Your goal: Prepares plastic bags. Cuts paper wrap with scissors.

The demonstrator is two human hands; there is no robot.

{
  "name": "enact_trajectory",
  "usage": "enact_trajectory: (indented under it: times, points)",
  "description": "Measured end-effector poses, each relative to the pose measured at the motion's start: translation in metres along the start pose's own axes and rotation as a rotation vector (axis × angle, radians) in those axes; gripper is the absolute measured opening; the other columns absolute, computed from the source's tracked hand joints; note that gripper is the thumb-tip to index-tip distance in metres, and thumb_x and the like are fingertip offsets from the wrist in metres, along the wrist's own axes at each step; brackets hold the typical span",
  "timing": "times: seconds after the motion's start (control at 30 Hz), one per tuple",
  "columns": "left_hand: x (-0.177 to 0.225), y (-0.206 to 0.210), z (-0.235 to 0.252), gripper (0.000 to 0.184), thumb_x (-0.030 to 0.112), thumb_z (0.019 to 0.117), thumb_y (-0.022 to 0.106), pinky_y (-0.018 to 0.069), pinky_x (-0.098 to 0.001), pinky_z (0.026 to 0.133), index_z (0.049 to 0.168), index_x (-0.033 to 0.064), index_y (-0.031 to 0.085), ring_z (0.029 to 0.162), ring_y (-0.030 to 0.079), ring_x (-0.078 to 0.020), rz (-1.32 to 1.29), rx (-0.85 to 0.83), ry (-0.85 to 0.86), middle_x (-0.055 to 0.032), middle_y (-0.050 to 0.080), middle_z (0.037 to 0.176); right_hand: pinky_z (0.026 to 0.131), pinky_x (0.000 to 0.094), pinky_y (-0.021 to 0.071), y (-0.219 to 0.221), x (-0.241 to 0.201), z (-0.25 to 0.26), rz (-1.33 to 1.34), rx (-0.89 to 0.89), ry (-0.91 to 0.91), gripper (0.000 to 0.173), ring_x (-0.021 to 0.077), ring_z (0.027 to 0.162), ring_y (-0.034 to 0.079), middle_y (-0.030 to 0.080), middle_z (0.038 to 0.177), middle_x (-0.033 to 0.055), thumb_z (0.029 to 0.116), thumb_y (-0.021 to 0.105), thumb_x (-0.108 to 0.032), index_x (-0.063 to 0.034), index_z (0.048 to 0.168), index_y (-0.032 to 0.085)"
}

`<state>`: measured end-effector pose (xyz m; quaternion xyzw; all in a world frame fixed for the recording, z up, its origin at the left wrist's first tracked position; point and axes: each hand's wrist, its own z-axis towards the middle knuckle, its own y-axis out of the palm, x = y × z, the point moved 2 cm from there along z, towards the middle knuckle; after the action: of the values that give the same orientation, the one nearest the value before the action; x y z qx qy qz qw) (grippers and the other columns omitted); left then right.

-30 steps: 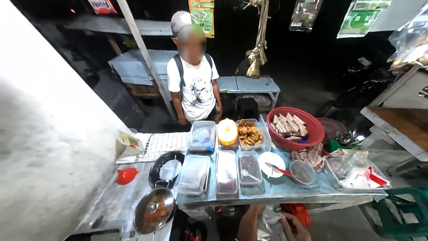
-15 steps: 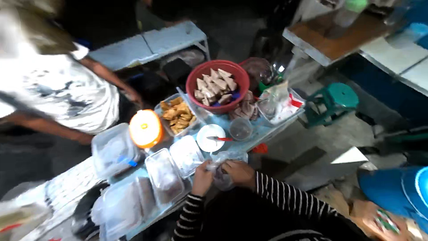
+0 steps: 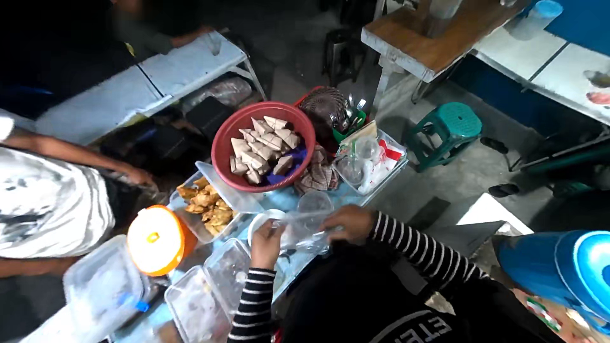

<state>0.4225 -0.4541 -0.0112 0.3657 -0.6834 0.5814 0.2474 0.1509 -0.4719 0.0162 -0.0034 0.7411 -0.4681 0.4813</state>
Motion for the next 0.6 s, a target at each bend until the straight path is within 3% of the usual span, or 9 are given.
enact_trajectory:
  times: [0.07, 0.13, 0.2, 0.27, 0.37, 0.47, 0.53, 0.6]
  points:
    - [0.009, 0.001, 0.017, 0.028, 0.022, 0.0991, 0.065, 0.0565, -0.0446, 0.086, 0.113, -0.0019, 0.068, 0.089, 0.069, -0.0198, -0.08, 0.205, -0.017, -0.0146, 0.071, 0.098, 0.092, 0.0446, 0.0609, -0.046, 0.024, -0.006, -0.035, 0.372, 0.067, 0.025, 0.0198, 0.098, 0.075, 0.077, 0.107, 0.0071, 0.1015, 0.064, -0.027, -0.0105, 0.116, 0.077]
    - [0.024, 0.005, 0.022, 0.027, 0.015, 0.0972, 0.065, 0.0569, -0.0424, 0.083, 0.117, -0.0028, 0.067, 0.089, 0.068, -0.0196, -0.081, 0.329, 0.048, -0.0159, 0.071, 0.101, 0.086, 0.0491, 0.0622, -0.091, 0.071, -0.011, -0.155, 0.693, 0.285, 0.026, 0.0241, 0.093, 0.076, 0.077, 0.104, 0.01, 0.1042, 0.059, -0.024, -0.0083, 0.116, 0.076]
    - [0.032, 0.016, 0.024, 0.034, 0.006, 0.09, 0.065, 0.0574, -0.0401, 0.09, 0.122, -0.004, 0.064, 0.099, 0.068, -0.0211, -0.047, 0.379, 0.211, -0.0176, 0.069, 0.11, 0.09, 0.0558, 0.0594, -0.132, 0.126, -0.008, -0.186, 0.846, 0.531, 0.03, 0.0307, 0.096, 0.075, 0.076, 0.104, 0.0139, 0.1071, 0.054, -0.027, -0.0074, 0.12, 0.073]
    - [0.026, 0.037, 0.03, 0.05, 0.006, 0.0833, 0.072, 0.0556, -0.0454, 0.094, 0.131, -0.0034, 0.059, 0.106, 0.065, -0.0289, 0.072, 0.272, 0.32, -0.0215, 0.065, 0.117, 0.098, 0.0596, 0.0546, -0.16, 0.17, 0.002, -0.198, 0.786, 0.649, 0.029, 0.036, 0.107, 0.072, 0.075, 0.112, 0.0163, 0.1077, 0.053, -0.025, -0.009, 0.125, 0.071]
    - [0.007, 0.066, 0.043, 0.07, 0.029, 0.0854, 0.081, 0.0451, -0.0571, 0.109, 0.148, 0.0124, 0.054, 0.133, 0.052, -0.0415, 0.312, -0.041, 0.337, -0.0242, 0.053, 0.145, 0.109, 0.0523, 0.0498, -0.174, 0.226, 0.023, -0.317, 0.573, 0.456, 0.022, 0.0318, 0.123, 0.066, 0.073, 0.124, 0.0119, 0.1009, 0.06, -0.006, -0.0088, 0.115, 0.076]
    - [-0.006, 0.072, 0.044, 0.061, 0.04, 0.0861, 0.078, 0.0477, -0.0561, 0.106, 0.14, 0.0155, 0.063, 0.13, 0.055, -0.04, 0.313, 0.054, 0.524, -0.0205, 0.057, 0.142, 0.111, 0.0538, 0.0477, -0.178, 0.25, 0.042, -0.411, 0.391, 0.364, 0.022, 0.0291, 0.131, 0.06, 0.072, 0.128, 0.0056, 0.094, 0.071, -0.006, -0.0155, 0.112, 0.079]
    - [-0.007, 0.064, 0.044, 0.056, 0.044, 0.0869, 0.077, 0.0479, -0.0545, 0.106, 0.135, 0.0167, 0.067, 0.129, 0.056, -0.0365, 0.265, 0.101, 0.548, -0.0174, 0.06, 0.139, 0.11, 0.0578, 0.0464, -0.18, 0.256, 0.047, -0.446, 0.301, 0.379, 0.022, 0.0293, 0.131, 0.06, 0.072, 0.129, 0.0041, 0.094, 0.074, -0.012, -0.0188, 0.114, 0.079]
    - [-0.012, 0.057, 0.046, 0.055, 0.043, 0.0874, 0.078, 0.0509, -0.0462, 0.106, 0.133, 0.0137, 0.068, 0.127, 0.059, -0.0295, 0.193, 0.114, 0.531, -0.0163, 0.06, 0.138, 0.108, 0.0577, 0.046, -0.181, 0.261, 0.047, -0.491, 0.276, 0.366, 0.02, 0.0275, 0.126, 0.063, 0.073, 0.126, 0.0022, 0.0923, 0.077, -0.02, -0.0205, 0.112, 0.079]
